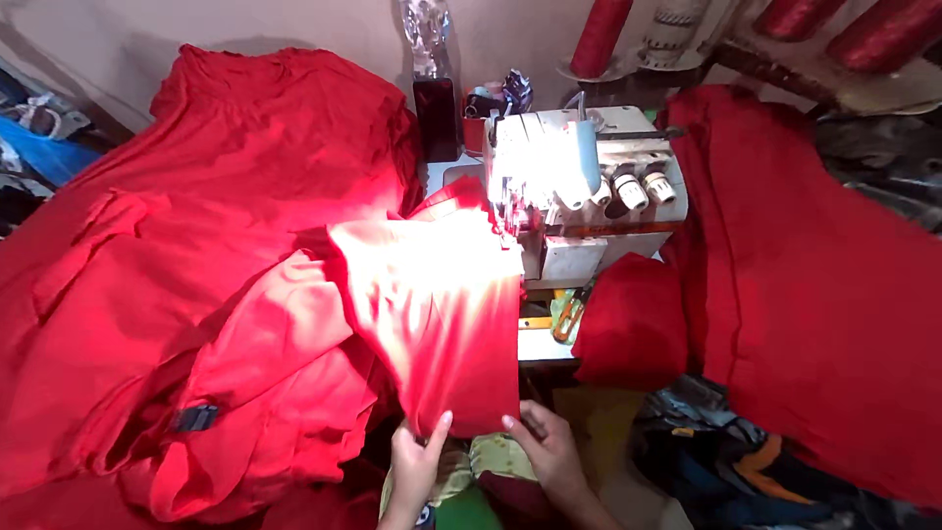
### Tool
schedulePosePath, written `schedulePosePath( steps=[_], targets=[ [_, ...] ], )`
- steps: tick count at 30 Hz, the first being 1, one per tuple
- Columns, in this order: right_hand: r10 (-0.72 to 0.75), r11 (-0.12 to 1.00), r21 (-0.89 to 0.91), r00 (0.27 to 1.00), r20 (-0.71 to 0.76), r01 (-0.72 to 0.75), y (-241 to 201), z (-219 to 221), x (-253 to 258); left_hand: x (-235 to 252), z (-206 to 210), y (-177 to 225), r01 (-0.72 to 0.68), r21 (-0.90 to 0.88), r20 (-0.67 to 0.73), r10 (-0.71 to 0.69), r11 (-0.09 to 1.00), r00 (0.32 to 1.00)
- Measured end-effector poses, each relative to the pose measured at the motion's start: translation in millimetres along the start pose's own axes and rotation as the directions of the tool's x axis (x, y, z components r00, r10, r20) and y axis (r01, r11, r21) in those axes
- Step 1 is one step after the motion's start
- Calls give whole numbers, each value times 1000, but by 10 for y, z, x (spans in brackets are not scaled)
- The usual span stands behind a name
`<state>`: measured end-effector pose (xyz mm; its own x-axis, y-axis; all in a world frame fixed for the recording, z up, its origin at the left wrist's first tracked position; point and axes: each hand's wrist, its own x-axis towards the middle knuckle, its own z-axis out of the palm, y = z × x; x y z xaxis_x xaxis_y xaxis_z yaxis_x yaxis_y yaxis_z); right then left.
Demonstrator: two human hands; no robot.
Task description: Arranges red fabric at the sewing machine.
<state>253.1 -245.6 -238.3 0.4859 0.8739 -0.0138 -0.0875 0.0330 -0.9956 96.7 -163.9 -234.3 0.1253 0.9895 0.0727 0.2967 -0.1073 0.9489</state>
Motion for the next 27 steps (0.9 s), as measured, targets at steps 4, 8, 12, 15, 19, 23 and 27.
schedulePosePath(
  steps=[4,8,12,15,19,23,27],
  targets=[
    [18,995,100,999,-39,-14,-156,24,81,-27,-2,257,-38,-8,-100,37,999,994],
    [6,988,157,995,-99,10,-283,54,246,163,79,449,-172,20,-175,172,985,969],
    [-16,985,171,992,-129,38,-383,56,464,401,147,548,-306,83,-174,316,948,933],
    [-71,982,163,987,-141,94,-431,60,673,625,199,586,-399,103,-164,412,911,896],
    [-181,972,114,966,-183,204,-545,63,979,915,285,706,-473,71,-145,479,878,866],
    [-311,925,148,921,-235,350,-586,100,1158,1082,363,749,-436,-18,-86,433,900,897],
    [-274,943,144,944,-187,302,-520,95,895,811,185,809,-80,-102,153,95,992,984]
  ],
)
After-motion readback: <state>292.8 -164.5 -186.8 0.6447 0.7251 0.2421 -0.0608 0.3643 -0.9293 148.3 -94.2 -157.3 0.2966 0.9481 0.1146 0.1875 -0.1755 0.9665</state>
